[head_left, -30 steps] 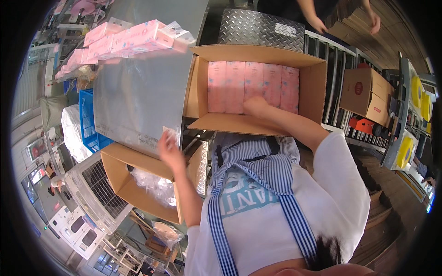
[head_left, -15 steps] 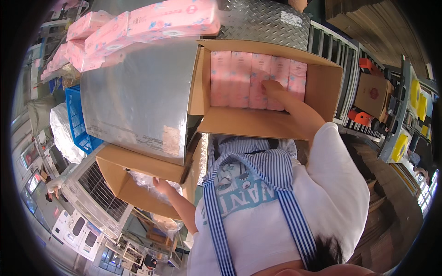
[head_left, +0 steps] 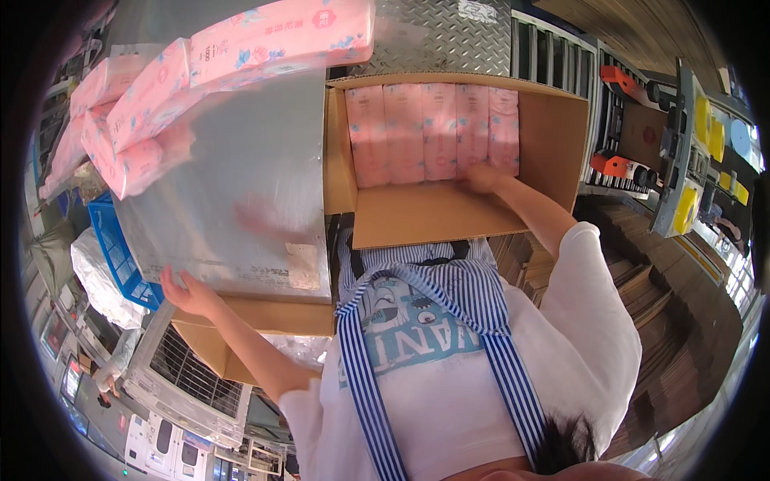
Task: The person packs pink rectangular packages into a cardboard box, places bubble wrap inside, and closes the box flaps. They then move the sealed box to a stack and repeat the process with a new box.
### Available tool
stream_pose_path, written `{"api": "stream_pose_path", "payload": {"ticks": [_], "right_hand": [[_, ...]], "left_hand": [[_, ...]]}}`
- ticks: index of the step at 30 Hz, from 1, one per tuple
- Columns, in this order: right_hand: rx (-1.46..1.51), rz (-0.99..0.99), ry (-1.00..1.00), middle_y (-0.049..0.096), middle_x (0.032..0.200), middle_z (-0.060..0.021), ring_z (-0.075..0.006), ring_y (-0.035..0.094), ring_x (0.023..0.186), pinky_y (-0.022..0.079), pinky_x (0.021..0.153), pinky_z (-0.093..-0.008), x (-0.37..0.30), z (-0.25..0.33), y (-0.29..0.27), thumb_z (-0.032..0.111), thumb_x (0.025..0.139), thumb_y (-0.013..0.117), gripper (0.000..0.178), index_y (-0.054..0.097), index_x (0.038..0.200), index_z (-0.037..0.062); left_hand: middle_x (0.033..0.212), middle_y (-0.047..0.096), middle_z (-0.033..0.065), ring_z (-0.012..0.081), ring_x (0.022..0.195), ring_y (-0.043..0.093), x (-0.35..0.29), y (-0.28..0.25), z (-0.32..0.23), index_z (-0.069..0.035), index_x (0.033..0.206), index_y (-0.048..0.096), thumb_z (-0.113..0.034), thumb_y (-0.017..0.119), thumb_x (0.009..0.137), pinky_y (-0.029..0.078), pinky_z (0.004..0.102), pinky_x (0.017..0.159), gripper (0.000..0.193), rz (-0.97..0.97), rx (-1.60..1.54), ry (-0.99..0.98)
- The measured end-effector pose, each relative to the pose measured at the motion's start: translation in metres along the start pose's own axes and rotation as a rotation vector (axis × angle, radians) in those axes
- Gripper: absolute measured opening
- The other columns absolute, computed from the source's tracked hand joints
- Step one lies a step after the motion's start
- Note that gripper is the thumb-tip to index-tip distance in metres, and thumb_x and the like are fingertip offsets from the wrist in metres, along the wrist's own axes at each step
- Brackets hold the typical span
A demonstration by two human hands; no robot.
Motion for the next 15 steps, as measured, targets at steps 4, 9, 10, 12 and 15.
{"api": "stream_pose_path", "payload": {"ticks": [4,9,10,12,15], "right_hand": [[-0.062,0.03,-0.022,0.063,0.109,-0.016,-0.0336,0.059,0.102,0.046,0.088,-0.0432,0.021,0.026,-0.003,0.015,0.079,0.056,0.031,0.066,0.109,0.0113],[0.002,0.026,0.102,0.065,0.108,-0.0119,-0.0318,0.061,0.1,0.046,0.091,-0.0428,-0.014,-0.016,0.006,0.019,0.081,0.054,0.03,0.067,0.107,0.016],[-0.048,0.068,0.128,0.066,0.107,-0.011,-0.0313,0.062,0.098,0.046,0.09,-0.0434,-0.024,-0.024,0.008,0.02,0.081,0.053,0.028,0.068,0.105,0.0168],[-0.335,-0.063,0.154,0.067,0.102,-0.0124,-0.0311,0.063,0.096,0.048,0.086,-0.0446,-0.036,-0.041,0.021,0.019,0.082,0.053,0.025,0.069,0.102,0.0166],[-0.419,-0.215,0.354,0.067,0.099,-0.0151,-0.0307,0.063,0.095,0.049,0.081,-0.0453,-0.024,-0.028,0.019,0.018,0.083,0.052,0.022,0.069,0.096,0.015]], "left_hand": [[0.124,0.054,0.0161,0.0308,0.116,0.05,0.062,0.034,-0.041,-0.007,0.112,0.064,-0.01,0.059,0.083,0.041,0.0406,0.095,0.03,-0.025,0.059,0.34],[0.124,0.054,0.0176,0.0337,0.116,0.05,0.15,0.068,-0.065,-0.008,0.117,0.062,-0.024,0.06,0.086,0.042,0.0418,0.095,0.035,-0.085,0.148,0.617],[0.124,0.054,0.018,0.0343,0.116,0.05,0.166,0.071,-0.063,-0.009,0.121,0.058,-0.031,0.059,0.086,0.042,0.042,0.094,0.041,-0.08,0.269,0.572],[0.124,0.054,0.0188,0.0356,0.115,0.05,0.196,0.095,-0.049,-0.009,0.13,0.05,-0.044,0.057,0.087,0.042,0.0424,0.094,0.055,-0.063,0.485,0.481],[0.121,0.054,0.023,0.039,0.112,0.051,0.245,0.117,0.046,-0.011,0.138,0.038,-0.062,0.055,0.08,0.043,0.0435,0.093,0.079,0.12,0.622,0.088]]}}
Point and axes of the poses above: each hand's wrist, its own x-axis towards the middle knuckle, its own y-axis out of the palm, z = x × y, the point moved 1 cm from there along x, towards the middle knuckle
